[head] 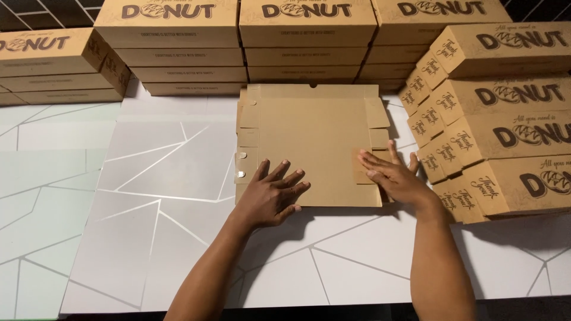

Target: Assembling a cardboard donut box from a flat pre-scored sheet by folding sides and tucking in tabs.

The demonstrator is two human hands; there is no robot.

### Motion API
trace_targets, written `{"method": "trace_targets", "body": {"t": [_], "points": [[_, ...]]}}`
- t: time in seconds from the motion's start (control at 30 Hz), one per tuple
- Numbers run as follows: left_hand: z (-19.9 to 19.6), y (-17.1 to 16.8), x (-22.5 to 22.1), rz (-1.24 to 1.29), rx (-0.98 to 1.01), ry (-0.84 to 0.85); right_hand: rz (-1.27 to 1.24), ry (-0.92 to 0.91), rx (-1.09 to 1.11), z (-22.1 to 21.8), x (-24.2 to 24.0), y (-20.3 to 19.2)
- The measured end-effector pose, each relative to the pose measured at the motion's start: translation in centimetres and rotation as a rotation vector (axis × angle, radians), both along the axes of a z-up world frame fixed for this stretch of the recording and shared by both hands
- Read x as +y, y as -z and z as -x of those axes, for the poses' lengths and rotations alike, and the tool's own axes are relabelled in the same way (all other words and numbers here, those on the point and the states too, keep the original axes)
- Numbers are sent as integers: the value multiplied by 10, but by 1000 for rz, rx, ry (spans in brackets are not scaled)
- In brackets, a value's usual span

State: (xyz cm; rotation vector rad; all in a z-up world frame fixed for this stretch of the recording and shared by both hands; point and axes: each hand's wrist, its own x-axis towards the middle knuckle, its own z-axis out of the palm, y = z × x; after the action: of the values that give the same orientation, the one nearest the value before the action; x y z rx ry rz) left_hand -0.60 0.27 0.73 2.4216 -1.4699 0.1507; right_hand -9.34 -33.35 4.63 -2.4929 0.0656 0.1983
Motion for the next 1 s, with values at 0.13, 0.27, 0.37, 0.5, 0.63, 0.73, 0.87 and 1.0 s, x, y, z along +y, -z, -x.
{"method": "trace_targets", "body": {"t": [0.13, 0.27, 0.37, 0.5, 0.63, 0.73, 0.87, 1.0], "points": [[0, 5, -3, -16, -8, -10, 200, 4, -128, -22, -20, 57], [1, 10, -3, -14, -12, -36, 153, 105, -136, -18, -5, 41], [2, 8, -2, -5, 0, -45, 110, 100, -95, -5, 2, 32], [5, 5, -4, -16, 15, -35, 353, 118, -98, -10, 11, 30], [12, 1, -1, 10, 15, -8, 174, 328, -254, -12, 5, 36], [22, -4, 4, 25, 26, 29, 70, 472, -310, -12, -6, 49], [28, 2, 0, 64, -37, 33, 94, 545, -344, -14, -11, 60], [30, -5, 0, 57, -11, 37, -141, 427, -727, -15, 2, 51]]}}
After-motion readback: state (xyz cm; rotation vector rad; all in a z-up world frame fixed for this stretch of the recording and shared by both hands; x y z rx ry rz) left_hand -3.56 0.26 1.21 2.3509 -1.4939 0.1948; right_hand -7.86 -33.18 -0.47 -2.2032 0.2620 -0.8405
